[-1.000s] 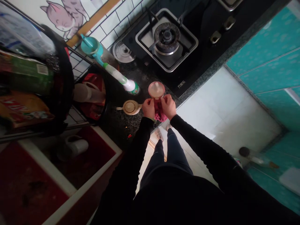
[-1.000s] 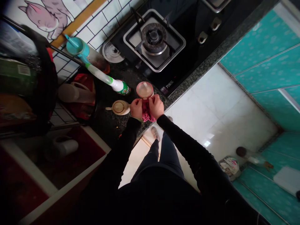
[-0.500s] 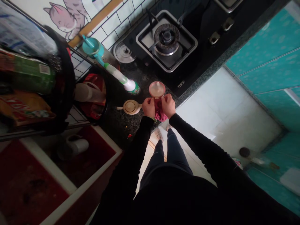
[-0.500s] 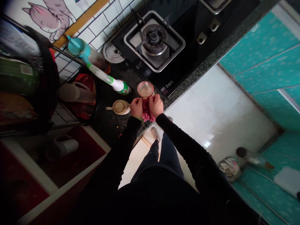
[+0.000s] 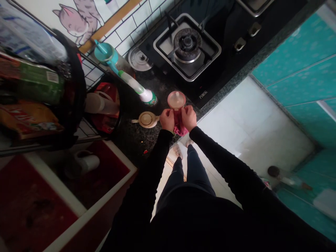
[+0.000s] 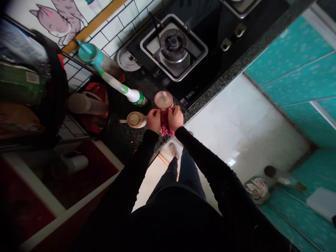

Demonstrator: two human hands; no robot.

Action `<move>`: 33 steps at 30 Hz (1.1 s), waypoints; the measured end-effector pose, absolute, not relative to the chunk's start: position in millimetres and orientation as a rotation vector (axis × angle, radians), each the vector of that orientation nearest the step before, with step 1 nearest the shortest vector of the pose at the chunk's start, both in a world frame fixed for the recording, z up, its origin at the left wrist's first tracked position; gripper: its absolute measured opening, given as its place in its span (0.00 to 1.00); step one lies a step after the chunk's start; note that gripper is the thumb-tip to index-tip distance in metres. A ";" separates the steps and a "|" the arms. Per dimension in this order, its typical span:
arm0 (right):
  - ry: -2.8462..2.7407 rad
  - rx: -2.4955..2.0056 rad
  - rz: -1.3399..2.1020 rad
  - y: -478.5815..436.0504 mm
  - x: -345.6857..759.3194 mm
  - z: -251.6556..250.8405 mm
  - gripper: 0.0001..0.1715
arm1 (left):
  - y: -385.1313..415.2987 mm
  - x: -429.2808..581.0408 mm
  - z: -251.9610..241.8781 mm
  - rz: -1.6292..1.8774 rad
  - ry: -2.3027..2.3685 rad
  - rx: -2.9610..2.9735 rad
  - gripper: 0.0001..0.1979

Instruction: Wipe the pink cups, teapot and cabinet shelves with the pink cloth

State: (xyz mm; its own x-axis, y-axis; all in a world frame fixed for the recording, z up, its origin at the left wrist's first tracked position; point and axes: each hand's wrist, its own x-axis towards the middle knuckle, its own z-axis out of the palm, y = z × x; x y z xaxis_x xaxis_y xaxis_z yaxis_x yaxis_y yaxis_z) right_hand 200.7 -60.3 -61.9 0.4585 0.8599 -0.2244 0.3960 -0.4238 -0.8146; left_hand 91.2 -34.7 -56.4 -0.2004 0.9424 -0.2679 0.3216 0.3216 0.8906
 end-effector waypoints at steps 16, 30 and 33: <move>-0.926 -2.041 0.883 -55.8 199.3 -53.7 0.07 | -30.2 94.7 -57.5 0.861 1.742 1.205 0.09; -0.601 -2.069 1.039 -58.7 198.5 -75.9 0.06 | -66.6 88.1 -64.4 0.950 1.517 1.218 0.04; -0.584 -2.051 1.025 -68.0 198.9 -82.3 0.06 | -70.2 87.5 -70.0 0.955 1.484 1.179 0.04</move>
State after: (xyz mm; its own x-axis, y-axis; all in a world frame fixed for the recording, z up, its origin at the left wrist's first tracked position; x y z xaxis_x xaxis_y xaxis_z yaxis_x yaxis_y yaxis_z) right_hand 198.9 -68.0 -82.3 0.5739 0.6701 -0.4707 0.0634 -0.6094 -0.7903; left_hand 87.5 -70.2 -70.0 -0.0536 0.9751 -0.2151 0.2087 0.2216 0.9526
